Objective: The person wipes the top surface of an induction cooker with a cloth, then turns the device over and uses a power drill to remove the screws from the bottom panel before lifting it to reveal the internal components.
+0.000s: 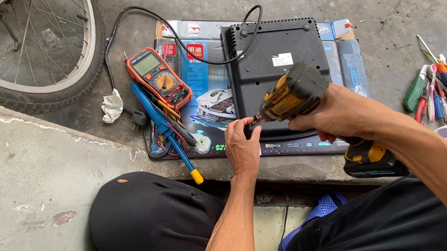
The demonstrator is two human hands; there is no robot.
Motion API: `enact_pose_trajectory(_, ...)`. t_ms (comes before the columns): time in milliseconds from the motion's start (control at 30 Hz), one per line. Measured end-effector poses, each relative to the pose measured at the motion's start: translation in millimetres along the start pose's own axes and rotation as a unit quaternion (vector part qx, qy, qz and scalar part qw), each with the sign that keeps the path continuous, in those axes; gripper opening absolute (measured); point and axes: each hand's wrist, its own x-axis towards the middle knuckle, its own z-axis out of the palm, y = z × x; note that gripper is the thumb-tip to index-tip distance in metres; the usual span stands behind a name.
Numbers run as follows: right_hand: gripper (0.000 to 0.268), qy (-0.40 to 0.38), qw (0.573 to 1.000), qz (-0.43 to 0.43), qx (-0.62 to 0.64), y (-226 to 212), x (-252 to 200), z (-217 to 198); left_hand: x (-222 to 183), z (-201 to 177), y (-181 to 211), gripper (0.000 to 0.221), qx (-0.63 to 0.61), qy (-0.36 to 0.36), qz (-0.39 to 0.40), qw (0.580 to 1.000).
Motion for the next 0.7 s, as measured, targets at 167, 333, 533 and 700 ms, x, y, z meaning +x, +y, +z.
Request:
enact_pose_trajectory(167, 0.030, 0.041, 0.998, 0.021, 0.043, 19.9, -11.7, -9.8, 0.8, 3.0, 0.5, 0.023, 0.019, 0.011, 0.017, 1.000)
enact_pose_trajectory(333, 0.029, 0.047, 0.995, 0.025, 0.088, 27.6, -21.8, -13.9, 3.0, 8.3, -4.2, 0.012, 0.091, 0.028, 0.086, 0.992)
enact_pose_trajectory(533, 0.020, 0.094, 0.984, 0.055, 0.140, 51.2, -38.5, -21.4, 2.8, 0.1, 11.9, 0.013, 0.055, 0.033, 0.032, 0.997)
enact_pose_trajectory(700, 0.020, 0.125, 0.978, 0.085, 0.146, 91.6, -37.8, -27.8, 13.3, -20.9, 63.8, 0.025, -0.126, 0.037, -0.155, 0.979)
